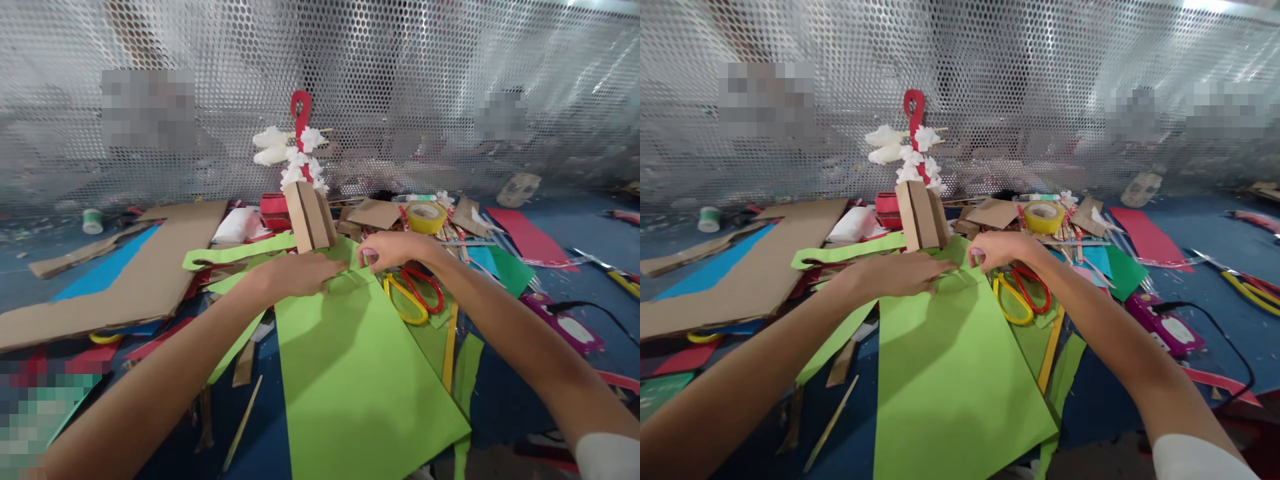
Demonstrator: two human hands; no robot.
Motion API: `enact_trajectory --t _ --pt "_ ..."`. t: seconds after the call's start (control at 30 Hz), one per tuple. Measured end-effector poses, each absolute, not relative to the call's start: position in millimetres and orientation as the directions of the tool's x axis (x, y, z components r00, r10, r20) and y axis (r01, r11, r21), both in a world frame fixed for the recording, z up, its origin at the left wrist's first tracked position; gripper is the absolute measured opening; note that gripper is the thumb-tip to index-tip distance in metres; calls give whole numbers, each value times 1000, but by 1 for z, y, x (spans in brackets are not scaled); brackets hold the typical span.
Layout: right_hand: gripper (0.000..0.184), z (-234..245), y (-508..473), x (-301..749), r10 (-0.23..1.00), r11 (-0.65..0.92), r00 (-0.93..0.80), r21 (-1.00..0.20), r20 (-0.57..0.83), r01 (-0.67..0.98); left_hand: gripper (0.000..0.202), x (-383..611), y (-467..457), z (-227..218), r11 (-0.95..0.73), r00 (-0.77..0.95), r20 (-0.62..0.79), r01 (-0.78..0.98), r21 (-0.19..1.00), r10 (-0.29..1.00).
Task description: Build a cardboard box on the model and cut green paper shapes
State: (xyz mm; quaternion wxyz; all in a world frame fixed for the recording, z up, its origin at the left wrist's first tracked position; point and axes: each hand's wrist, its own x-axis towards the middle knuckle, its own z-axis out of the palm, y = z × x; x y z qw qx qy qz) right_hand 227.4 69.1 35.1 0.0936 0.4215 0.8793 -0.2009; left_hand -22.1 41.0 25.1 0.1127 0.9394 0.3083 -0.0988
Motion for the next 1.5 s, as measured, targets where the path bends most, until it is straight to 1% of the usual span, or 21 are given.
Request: enact_trajectory --t 0.07,0.13,0.23,0.43,0.53,0.67,0.77,0.87,0.93,1.1,1.17,1.27,1.37,1.43,1.5 --pt "37 36 70 230 686 572 -649 -307 -329 761 54 -22 40 26 -800 810 -254 576 169 529" --pt "36 36 71 232 667 570 -668 -351 -331 743 56 -22 39 30 -800 810 -276 572 182 517" --pt "35 36 74 236 641 543 -687 -430 -342 721 59 -24 38 36 -763 779 -324 612 206 537" --pt "35 33 82 246 600 479 -726 -577 -336 662 63 -34 41 43 -688 765 -388 638 345 515" --pt "38 31 85 250 602 458 -737 -624 -306 633 62 -40 46 42 -678 787 -356 615 402 503" --pt "45 28 88 255 592 465 -760 -657 -268 594 55 -49 49 38 -663 795 -301 606 440 527" --pt "47 26 90 255 577 492 -781 -662 -239 566 53 -55 46 33 -616 768 -294 635 466 570" --pt "49 26 89 252 569 507 -790 -658 -230 557 51 -61 38 27 -608 732 -234 668 429 640" --pt "51 26 88 250 569 513 -789 -650 -231 561 48 -65 34 22 -608 719 -206 678 413 663" --pt "47 26 85 244 562 597 -798 -562 -218 573 44 -74 26 11 -588 707 -183 681 436 683" --pt "46 26 84 243 566 621 -797 -527 -211 580 45 -75 23 10 -598 699 -179 695 400 692" --pt "47 26 83 240 574 630 -787 -492 -225 601 45 -72 17 11 -648 705 -157 702 296 692" --pt "48 27 82 239 581 625 -781 -490 -228 608 47 -70 12 12 -672 705 -135 706 223 696" --pt "48 28 81 238 590 614 -774 -496 -228 614 48 -71 9 12 -662 698 -132 711 236 704" --pt "47 29 80 239 601 602 -767 -504 -226 620 50 -75 8 12 -634 693 -140 710 306 707"
